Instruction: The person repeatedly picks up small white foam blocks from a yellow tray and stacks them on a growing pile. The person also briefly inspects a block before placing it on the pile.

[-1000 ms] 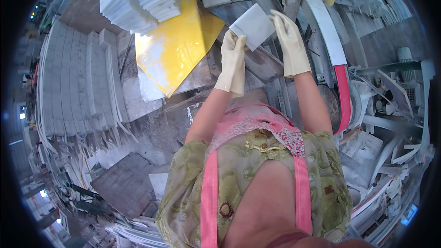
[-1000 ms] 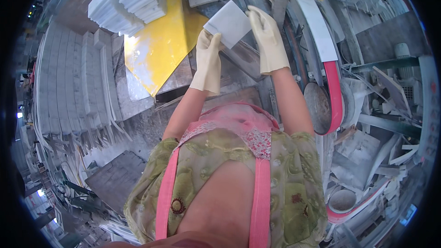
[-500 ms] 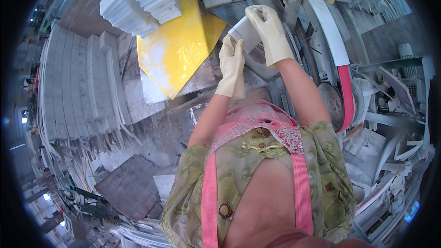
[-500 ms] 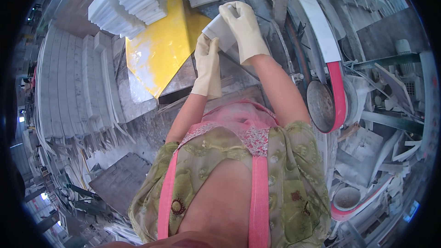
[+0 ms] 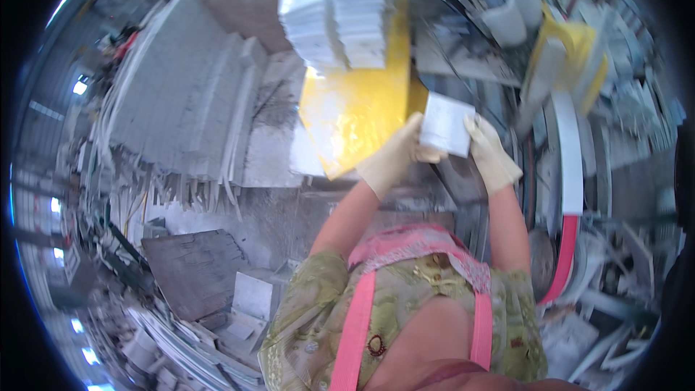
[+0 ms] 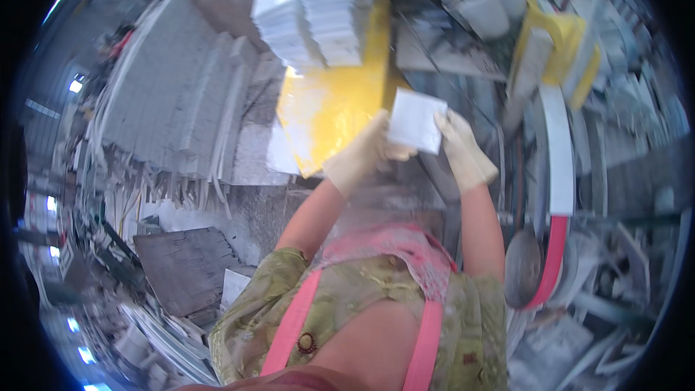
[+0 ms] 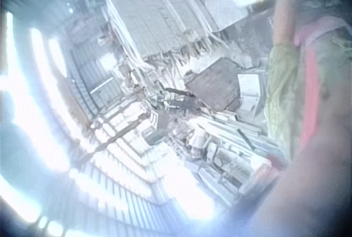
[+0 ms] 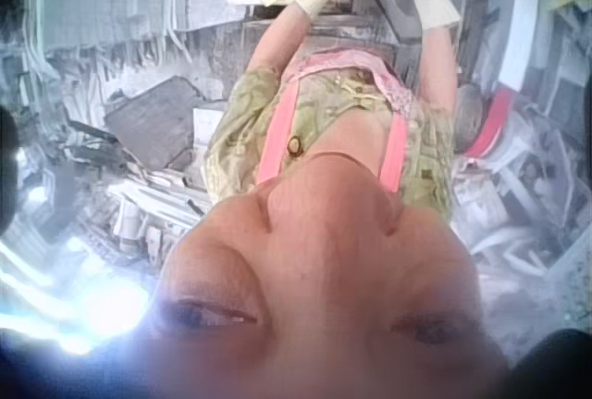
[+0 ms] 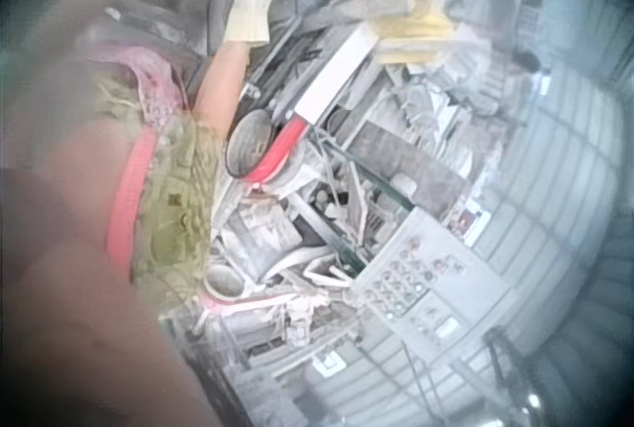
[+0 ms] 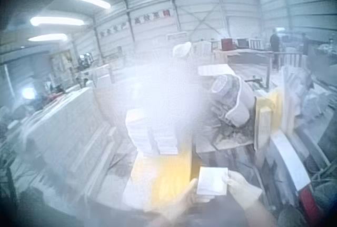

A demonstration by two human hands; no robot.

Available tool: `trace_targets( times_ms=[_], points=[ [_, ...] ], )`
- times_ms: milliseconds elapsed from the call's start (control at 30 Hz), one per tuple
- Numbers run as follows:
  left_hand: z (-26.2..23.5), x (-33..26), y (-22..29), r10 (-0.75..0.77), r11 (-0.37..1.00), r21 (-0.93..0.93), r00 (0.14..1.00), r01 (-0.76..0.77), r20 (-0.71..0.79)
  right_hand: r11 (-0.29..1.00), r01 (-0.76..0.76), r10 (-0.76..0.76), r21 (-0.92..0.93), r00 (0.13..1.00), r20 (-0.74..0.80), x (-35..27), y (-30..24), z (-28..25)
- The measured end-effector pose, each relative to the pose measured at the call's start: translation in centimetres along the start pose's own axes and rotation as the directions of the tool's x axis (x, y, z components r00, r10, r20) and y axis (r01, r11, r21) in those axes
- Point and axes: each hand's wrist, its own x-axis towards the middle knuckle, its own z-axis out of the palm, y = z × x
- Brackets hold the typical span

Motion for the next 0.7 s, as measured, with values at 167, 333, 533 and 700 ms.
trace_targets(
  times_ms=[167, 333, 533, 700],
  points=[
    [0.9, -2.7, 0.2, 0.163, 0.941, 0.315, 0.982, -0.126, -0.093, 0.951, 0.003, 0.023, -0.310, 0.997, 0.079, -2.7, -2.0, 0.4],
    [-4.4, -4.9, 4.6, 0.357, 0.862, 0.472, 0.882, -0.184, -0.307, 0.852, 0.037, -0.250, -0.522, 0.905, -0.344, -10.6, -5.6, -7.6],
    [-11.4, -5.8, 8.0, 0.399, 0.702, 0.712, 0.808, 0.034, -0.433, 0.501, -0.389, -0.550, -0.773, 0.547, -0.632, -24.1, -9.0, -21.4],
    [-10.2, -4.6, 7.1, 0.408, 0.680, 0.720, 0.746, 0.136, -0.527, -0.071, -0.616, -0.316, -0.785, 0.760, -0.568, -31.2, -9.3, -23.5]
  ],
)
